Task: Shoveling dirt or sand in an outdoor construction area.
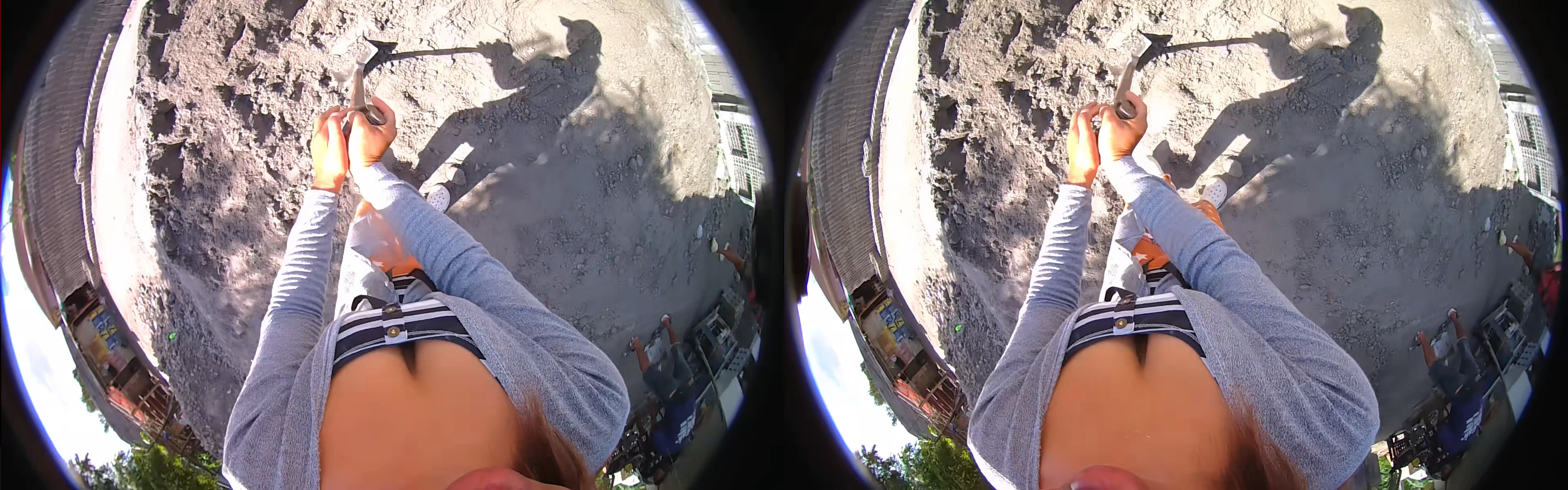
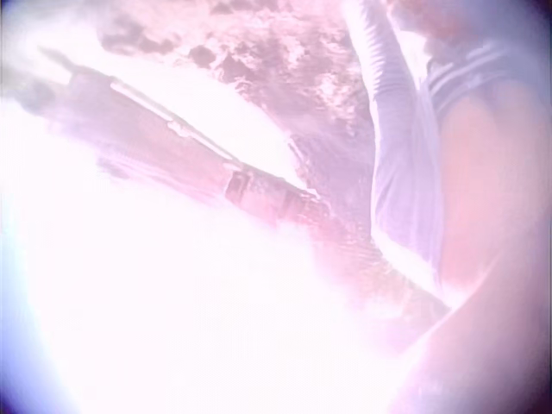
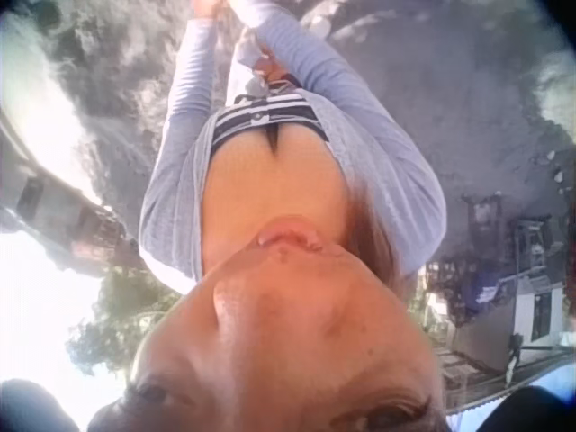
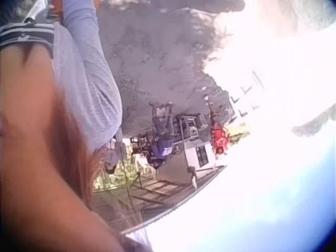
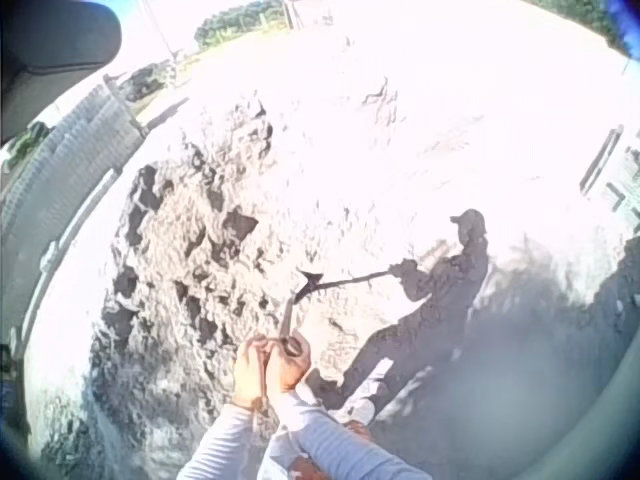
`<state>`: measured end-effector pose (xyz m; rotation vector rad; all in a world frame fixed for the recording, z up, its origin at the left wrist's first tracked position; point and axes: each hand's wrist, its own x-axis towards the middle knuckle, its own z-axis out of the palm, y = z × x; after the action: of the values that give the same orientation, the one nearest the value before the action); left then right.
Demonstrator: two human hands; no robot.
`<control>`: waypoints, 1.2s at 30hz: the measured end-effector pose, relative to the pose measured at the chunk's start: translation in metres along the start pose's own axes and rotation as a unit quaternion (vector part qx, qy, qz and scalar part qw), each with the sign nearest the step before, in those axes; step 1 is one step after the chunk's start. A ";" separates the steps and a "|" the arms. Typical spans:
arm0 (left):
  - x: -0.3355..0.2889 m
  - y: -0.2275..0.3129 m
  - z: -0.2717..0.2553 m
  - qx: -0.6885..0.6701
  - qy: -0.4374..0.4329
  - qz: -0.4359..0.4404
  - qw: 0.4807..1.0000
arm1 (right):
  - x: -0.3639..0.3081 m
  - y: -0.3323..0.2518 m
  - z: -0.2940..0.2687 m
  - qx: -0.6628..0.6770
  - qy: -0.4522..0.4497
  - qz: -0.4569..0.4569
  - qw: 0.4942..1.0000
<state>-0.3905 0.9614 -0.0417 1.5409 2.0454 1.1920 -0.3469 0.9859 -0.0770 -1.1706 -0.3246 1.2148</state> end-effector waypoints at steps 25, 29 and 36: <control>0.047 -0.058 0.156 -0.176 -0.325 -0.280 0.886 | 0.168 0.011 -0.263 -0.251 0.148 0.215 0.932; 0.078 -0.132 0.128 -0.177 -0.178 -0.491 0.834 | 0.184 -0.012 -0.222 -0.255 0.232 0.148 0.927; 0.125 -0.288 0.173 -0.384 -0.098 -0.683 0.614 | 0.165 -0.077 -0.064 -0.239 0.167 0.130 0.948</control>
<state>-0.5044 1.1273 -0.3390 -0.4018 1.4294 0.8385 -0.1935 1.1007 -0.1015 -1.8622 -0.2159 1.1661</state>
